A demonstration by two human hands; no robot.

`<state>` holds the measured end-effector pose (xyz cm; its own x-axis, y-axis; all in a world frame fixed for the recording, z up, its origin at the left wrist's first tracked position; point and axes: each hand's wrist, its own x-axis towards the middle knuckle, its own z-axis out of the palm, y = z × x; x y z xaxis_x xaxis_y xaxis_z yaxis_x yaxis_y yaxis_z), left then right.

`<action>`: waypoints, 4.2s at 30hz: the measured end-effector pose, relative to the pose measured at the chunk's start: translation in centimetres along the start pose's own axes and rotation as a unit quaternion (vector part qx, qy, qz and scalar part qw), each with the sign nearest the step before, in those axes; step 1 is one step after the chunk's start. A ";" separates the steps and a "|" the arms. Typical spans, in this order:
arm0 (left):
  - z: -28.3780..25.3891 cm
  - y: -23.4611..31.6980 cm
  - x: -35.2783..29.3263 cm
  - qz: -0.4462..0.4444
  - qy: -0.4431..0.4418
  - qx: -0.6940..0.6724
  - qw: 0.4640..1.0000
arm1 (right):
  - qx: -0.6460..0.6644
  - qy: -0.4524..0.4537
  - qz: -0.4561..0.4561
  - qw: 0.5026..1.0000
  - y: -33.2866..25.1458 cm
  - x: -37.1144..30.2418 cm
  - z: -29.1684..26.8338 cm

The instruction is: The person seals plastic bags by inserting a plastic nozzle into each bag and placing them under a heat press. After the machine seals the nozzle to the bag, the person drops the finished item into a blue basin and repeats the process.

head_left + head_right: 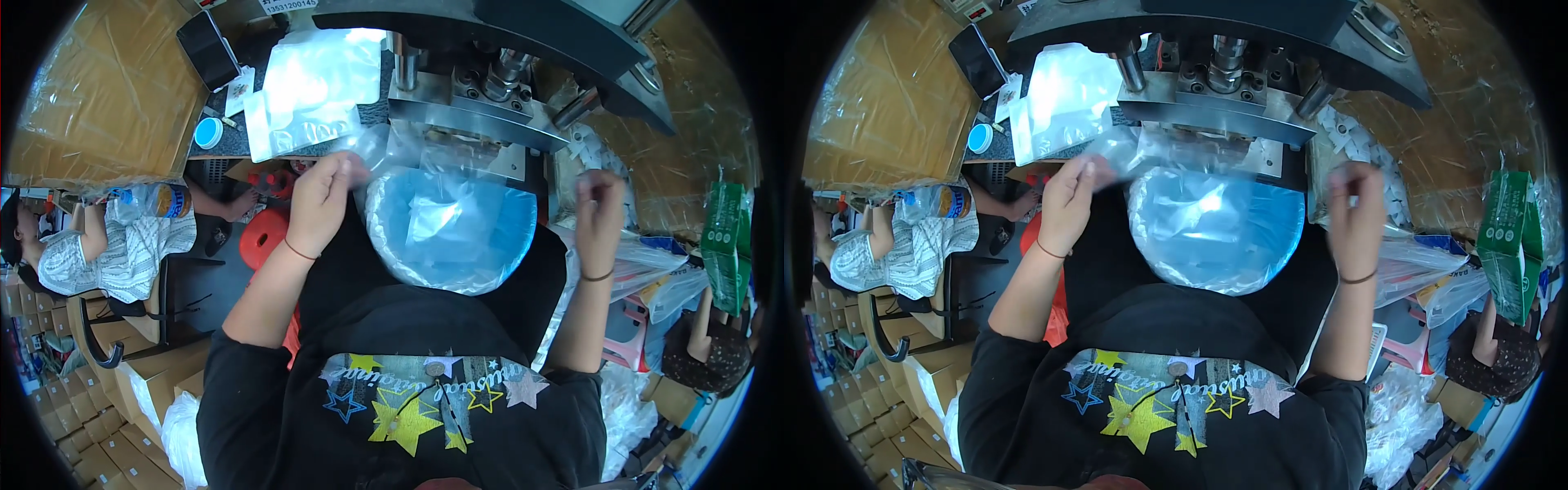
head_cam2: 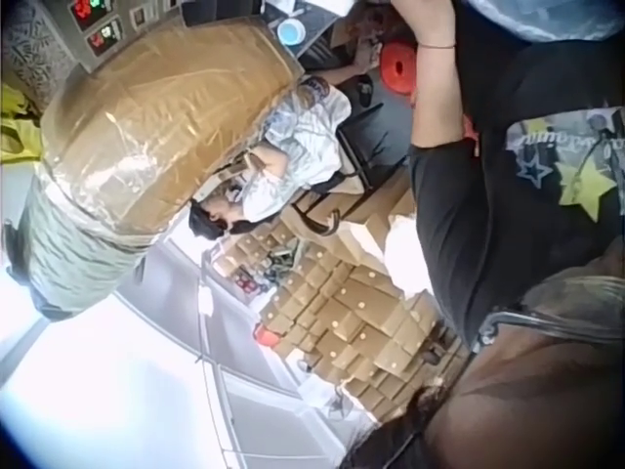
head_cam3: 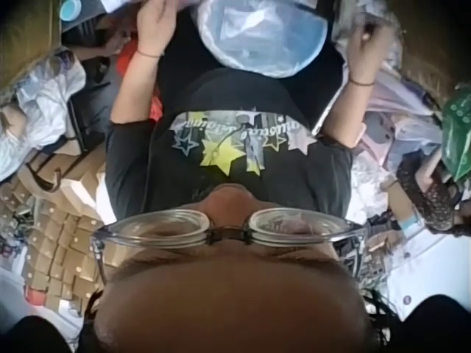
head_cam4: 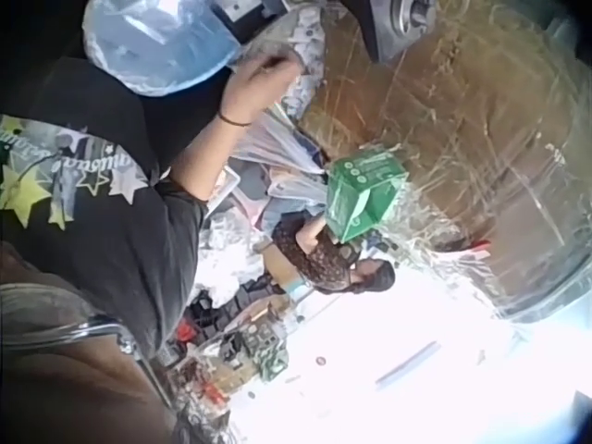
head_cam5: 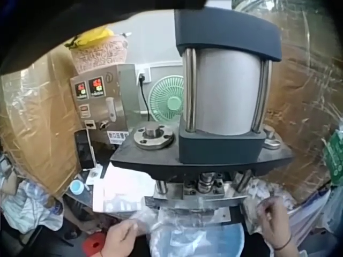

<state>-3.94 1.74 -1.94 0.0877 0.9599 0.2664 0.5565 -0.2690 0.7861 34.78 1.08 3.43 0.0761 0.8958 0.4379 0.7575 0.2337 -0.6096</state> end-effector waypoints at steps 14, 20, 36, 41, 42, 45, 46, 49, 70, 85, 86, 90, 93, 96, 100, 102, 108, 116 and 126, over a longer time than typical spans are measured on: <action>5.6 6.5 -2.2 -0.163 -0.265 -0.482 0.819 | 0.132 -0.164 -0.184 0.960 -8.1 2.0 3.4; 6.9 8.0 -2.5 -0.212 -0.352 -0.491 0.768 | 0.110 -0.317 -0.144 0.931 -7.0 2.3 0.6; 7.2 4.0 3.0 -0.240 -0.191 -0.547 0.779 | -0.260 -0.196 0.020 0.945 3.6 3.2 -1.2; -0.1 -0.2 5.6 0.100 0.255 0.260 0.926 | -0.216 -0.085 0.003 0.973 4.8 1.7 -1.2; -1.5 -2.3 4.6 0.088 0.166 0.379 0.906 | -0.212 -0.053 0.062 0.974 4.5 1.6 -1.0; -2.1 -2.7 2.3 0.117 0.047 0.440 0.889 | -0.308 0.020 0.014 0.951 4.0 1.3 -0.9; -1.9 -2.0 1.5 0.164 0.015 0.385 0.908 | -0.310 0.021 0.020 0.950 4.1 1.1 -0.9; -2.0 0.0 0.5 -0.040 0.017 0.022 0.999 | -0.123 0.026 -0.031 0.992 3.1 0.8 0.0; 8.6 7.4 -2.4 -0.191 -0.376 -0.473 0.774 | 0.185 -0.179 -0.066 0.964 -7.1 1.9 -1.1; 7.7 6.4 -0.4 -0.297 -0.381 -0.502 0.717 | -0.341 -0.155 -0.031 0.927 2.6 3.1 -3.6; 7.4 5.8 0.5 -0.296 -0.350 -0.519 0.721 | -0.297 -0.224 0.012 0.928 3.3 3.7 -3.6; 7.1 4.0 3.1 -0.290 -0.302 -0.568 0.708 | -0.196 -0.262 -0.012 0.945 5.5 3.7 -2.4; 6.6 5.7 2.4 -0.280 -0.185 -0.570 0.750 | -0.165 -0.241 0.026 0.956 5.4 3.5 -2.3; 2.6 2.4 4.1 -0.050 0.096 -0.141 0.984 | -0.120 -0.225 0.055 0.965 7.0 2.3 -3.2; -1.8 -3.6 2.1 0.091 0.048 0.416 0.903 | -0.143 -0.168 0.066 0.973 3.8 2.3 -3.4; -1.7 -2.1 0.8 0.136 0.028 0.406 0.903 | -0.126 -0.092 -0.007 0.988 3.4 2.0 -2.9; 0.8 1.7 -0.3 -0.096 -0.050 -0.268 0.957 | 0.054 -0.177 -0.114 0.976 -5.2 0.4 2.3; 5.8 6.4 -1.6 -0.138 -0.277 -0.308 0.900 | 0.246 -0.170 -0.048 0.953 -11.0 2.0 4.1; 7.6 7.9 -2.0 -0.270 -0.406 -0.492 0.721 | -0.066 -0.163 -0.156 0.972 -3.6 3.6 -0.3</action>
<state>6.51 -1.71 -0.52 0.7546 0.5690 -0.3268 -0.1312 0.6187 0.7746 32.51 3.36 7.38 -0.3633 0.8669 0.3414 0.7894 0.4810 -0.3813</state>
